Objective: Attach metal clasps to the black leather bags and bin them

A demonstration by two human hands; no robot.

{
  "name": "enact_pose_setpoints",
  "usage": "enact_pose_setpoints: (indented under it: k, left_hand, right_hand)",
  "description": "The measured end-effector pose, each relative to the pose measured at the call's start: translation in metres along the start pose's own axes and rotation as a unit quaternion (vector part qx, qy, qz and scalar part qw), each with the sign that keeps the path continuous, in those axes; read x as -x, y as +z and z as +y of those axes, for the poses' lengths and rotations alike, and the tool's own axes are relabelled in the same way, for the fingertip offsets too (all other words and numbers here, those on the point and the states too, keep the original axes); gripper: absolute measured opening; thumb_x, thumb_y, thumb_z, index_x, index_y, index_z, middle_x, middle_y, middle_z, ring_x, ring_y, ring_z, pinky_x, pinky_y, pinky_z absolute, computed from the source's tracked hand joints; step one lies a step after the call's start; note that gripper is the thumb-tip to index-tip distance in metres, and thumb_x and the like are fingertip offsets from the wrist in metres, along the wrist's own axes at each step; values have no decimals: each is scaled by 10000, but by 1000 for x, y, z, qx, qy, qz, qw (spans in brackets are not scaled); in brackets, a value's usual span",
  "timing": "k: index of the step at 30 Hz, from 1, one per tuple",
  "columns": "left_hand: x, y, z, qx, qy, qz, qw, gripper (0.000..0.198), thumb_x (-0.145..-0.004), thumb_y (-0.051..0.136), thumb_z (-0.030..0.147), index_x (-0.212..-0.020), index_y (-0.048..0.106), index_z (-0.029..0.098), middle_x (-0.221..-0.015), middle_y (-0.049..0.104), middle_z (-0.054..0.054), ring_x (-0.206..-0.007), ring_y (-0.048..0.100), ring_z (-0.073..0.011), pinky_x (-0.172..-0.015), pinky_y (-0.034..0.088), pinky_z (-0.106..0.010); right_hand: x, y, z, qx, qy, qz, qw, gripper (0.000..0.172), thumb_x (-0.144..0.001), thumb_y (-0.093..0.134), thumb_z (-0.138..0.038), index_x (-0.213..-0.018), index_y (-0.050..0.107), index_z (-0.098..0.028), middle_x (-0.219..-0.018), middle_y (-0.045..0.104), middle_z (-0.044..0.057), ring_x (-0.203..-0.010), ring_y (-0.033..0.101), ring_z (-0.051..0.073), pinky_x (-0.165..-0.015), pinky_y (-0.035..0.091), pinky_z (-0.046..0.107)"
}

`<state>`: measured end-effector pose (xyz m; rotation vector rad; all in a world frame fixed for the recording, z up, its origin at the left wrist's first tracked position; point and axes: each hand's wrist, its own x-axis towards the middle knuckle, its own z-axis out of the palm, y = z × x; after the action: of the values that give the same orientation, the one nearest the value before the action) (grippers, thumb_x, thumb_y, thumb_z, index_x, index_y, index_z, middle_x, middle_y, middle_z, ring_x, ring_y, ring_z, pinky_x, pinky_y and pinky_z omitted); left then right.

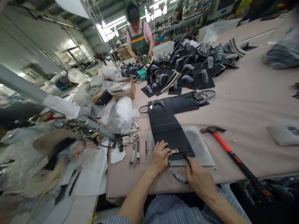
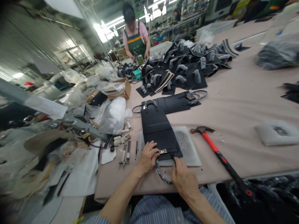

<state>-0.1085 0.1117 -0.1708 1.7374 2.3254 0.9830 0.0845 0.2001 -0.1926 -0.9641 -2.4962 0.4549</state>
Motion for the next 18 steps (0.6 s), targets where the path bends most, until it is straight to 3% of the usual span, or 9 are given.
enact_pose_setpoints:
  k: [4, 7, 9, 12, 15, 18]
  left_hand:
    - [3, 1, 4, 8, -19, 21, 1000, 135, -924, 654, 172, -1029, 731, 207, -1316, 683, -92, -1357, 558, -289, -1203, 406, -551]
    - [13, -13, 2, 7, -59, 66, 996, 171, -956, 585, 168, -1051, 723, 205, -1221, 717, -96, -1229, 639, -251, -1127, 490, -461]
    - [25, -34, -8, -29, -136, 103, 985, 213, -973, 521, 153, -1041, 718, 196, -1107, 735, -104, -1091, 681, -236, -1014, 544, -405]
    - [45, -73, -31, -125, -297, 131, 938, 215, -951, 513, 150, -995, 721, 186, -1019, 728, -117, -1013, 679, -252, -919, 529, -370]
    - [59, -106, -55, -168, -409, 99, 891, 178, -932, 549, 193, -965, 725, 193, -1020, 745, -102, -1000, 680, -247, -879, 488, -326]
    - [65, -120, -69, -168, -460, 37, 871, 131, -910, 600, 258, -881, 713, 198, -946, 754, -88, -922, 686, -250, -783, 453, -306]
  right_hand:
    - [-11, -5, -2, 75, 6, -41, 996, 288, -984, 430, -239, -1192, 620, -183, -958, 749, 93, -662, 706, 246, -551, 457, 345]
    - [-17, -13, 1, 74, 22, -77, 994, 262, -1005, 453, -328, -1119, 656, -206, -745, 716, 59, -612, 691, 265, -524, 412, 343]
    - [-21, -20, 9, 60, 25, -64, 996, 292, -1022, 438, -390, -1037, 671, -214, -755, 715, 62, -633, 688, 262, -535, 402, 344]
    - [-27, -29, 24, 49, 18, 4, 999, 329, -1026, 410, -404, -1005, 663, -196, -923, 729, 93, -714, 675, 251, -578, 413, 349]
    - [-36, -35, 36, 42, 18, 26, 999, 318, -1012, 418, -392, -1054, 654, -183, -986, 707, 113, -774, 654, 256, -616, 420, 356]
    - [-46, -34, 40, 45, 29, 3, 999, 303, -1000, 436, -382, -1073, 656, -186, -996, 686, 121, -779, 638, 260, -622, 413, 365]
